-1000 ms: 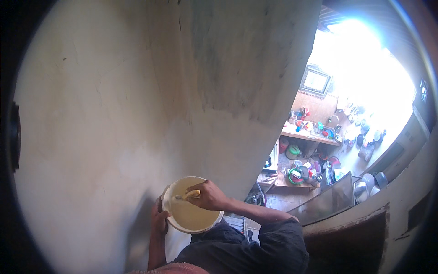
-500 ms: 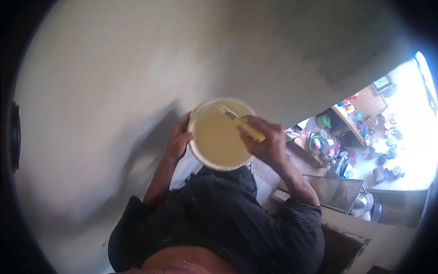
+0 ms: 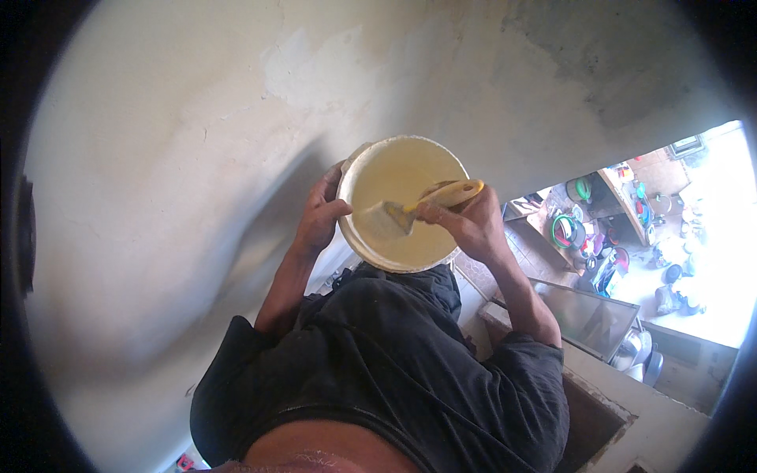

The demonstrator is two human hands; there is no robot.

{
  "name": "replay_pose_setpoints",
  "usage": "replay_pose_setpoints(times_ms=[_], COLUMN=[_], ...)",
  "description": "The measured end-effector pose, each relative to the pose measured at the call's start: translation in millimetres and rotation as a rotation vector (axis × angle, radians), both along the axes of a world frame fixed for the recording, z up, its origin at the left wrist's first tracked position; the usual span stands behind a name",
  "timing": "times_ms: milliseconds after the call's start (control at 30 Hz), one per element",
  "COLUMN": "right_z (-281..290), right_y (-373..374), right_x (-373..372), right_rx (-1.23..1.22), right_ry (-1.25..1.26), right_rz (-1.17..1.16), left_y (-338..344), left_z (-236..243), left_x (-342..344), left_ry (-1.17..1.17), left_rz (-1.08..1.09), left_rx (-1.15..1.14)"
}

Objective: The person paints an indoor wall and corner using a brush dipped into a bucket of light-colored paint.

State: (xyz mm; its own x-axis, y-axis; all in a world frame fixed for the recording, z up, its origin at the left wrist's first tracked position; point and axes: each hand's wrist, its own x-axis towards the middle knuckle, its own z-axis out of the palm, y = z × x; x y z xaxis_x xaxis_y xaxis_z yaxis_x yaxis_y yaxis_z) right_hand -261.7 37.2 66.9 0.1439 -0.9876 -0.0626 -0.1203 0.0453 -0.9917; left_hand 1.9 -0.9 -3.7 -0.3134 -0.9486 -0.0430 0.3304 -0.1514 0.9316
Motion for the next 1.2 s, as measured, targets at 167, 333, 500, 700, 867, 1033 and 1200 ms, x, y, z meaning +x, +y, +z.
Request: replay_pose_setpoints(times_ms=[167,333,500,700,867,1033,1200], right_z=[18,17,34,22,8,21,6], right_y=[-16,-21,5,20,15,-5,-16], right_x=[1,-8,-10,-2,6,8,-18], right_rx=[-0.478,-0.883,-0.906,-0.290,-0.067,-0.269,-0.887], right_ry=[0.466,0.764,0.786,0.458,0.160,0.302,0.638], right_rz=[-0.078,-0.002,-0.124,0.002,0.022,-0.207,-0.146], left_y=[-6,-6,-7,-8,-6,-10,-7], left_z=[-6,-8,-12,-11,-9,-14,-11], left_x=[3,5,8,7,6,7,4], left_ry=[0.038,0.017,-0.003,0.024,0.050,0.017,-0.063], left_rz=[-0.067,-0.070,-0.059,-0.044,-0.034,-0.055,-0.039], left_rx=[-0.036,-0.057,-0.051,-0.018,-0.013,-0.059,-0.097])
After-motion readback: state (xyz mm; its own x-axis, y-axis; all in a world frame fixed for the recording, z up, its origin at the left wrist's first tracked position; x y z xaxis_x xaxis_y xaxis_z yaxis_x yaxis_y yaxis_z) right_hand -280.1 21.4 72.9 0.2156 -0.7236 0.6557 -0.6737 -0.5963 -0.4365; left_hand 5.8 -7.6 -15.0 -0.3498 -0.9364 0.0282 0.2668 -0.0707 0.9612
